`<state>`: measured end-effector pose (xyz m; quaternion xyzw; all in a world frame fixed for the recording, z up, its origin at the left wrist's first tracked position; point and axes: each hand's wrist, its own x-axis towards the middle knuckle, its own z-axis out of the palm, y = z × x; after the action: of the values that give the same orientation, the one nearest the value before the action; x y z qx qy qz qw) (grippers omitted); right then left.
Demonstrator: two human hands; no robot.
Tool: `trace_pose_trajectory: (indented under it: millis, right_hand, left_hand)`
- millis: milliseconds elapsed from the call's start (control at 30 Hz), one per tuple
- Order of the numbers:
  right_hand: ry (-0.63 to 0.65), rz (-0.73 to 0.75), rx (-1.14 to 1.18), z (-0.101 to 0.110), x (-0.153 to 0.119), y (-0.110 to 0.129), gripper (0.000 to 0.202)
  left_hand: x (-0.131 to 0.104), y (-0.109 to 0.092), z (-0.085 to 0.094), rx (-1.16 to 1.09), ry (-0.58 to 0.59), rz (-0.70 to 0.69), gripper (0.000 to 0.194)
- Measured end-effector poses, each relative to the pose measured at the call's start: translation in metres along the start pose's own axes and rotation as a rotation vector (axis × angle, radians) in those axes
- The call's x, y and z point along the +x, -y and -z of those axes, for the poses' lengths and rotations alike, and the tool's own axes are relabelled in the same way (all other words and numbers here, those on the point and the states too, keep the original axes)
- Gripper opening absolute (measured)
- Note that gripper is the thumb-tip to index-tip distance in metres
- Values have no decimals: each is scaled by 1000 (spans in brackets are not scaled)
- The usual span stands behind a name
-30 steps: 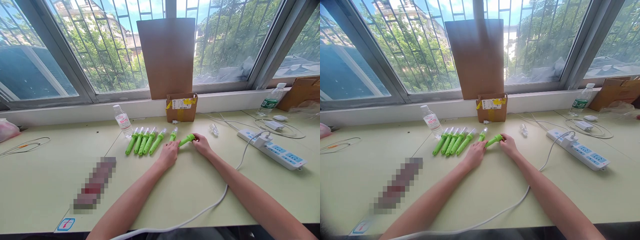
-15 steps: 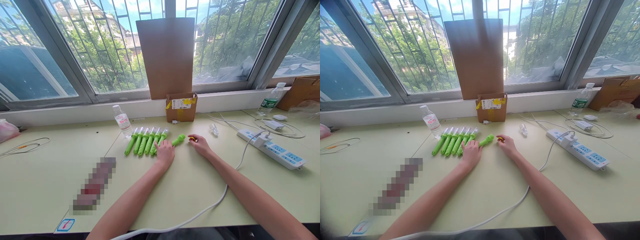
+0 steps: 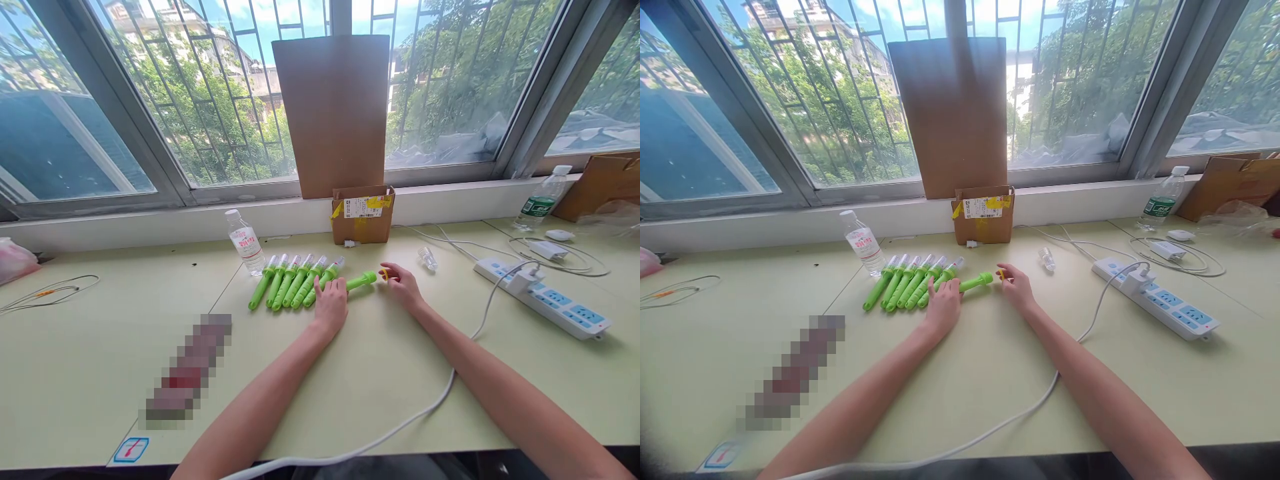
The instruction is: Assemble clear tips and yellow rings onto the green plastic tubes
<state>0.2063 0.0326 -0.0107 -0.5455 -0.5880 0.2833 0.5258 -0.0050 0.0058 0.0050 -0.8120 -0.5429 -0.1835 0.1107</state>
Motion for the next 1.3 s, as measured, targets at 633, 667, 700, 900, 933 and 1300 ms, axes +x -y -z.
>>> trace_pose_trajectory:
  millis: [633,667,700,900,933,1300]
  right_hand:
    - [-7,24,117,-2,1,-4,45]
    - [-3,25,114,-2,1,-4,45]
    - [0,25,111,-2,0,-3,44]
    - [11,20,79,-2,-1,0,43]
    - [12,18,76,-2,-1,0,43]
    - [63,23,97,-2,1,-5,42]
  left_hand:
    - [1,1,-2,5,6,-26,27]
    - [1,0,-1,14,4,0,28]
    - [0,-1,-1,25,0,27,29]
    - [0,-3,1,72,-11,124,24]
    - [0,-2,1,70,-9,127,22]
    - [6,9,-5,-171,65,-84,38]
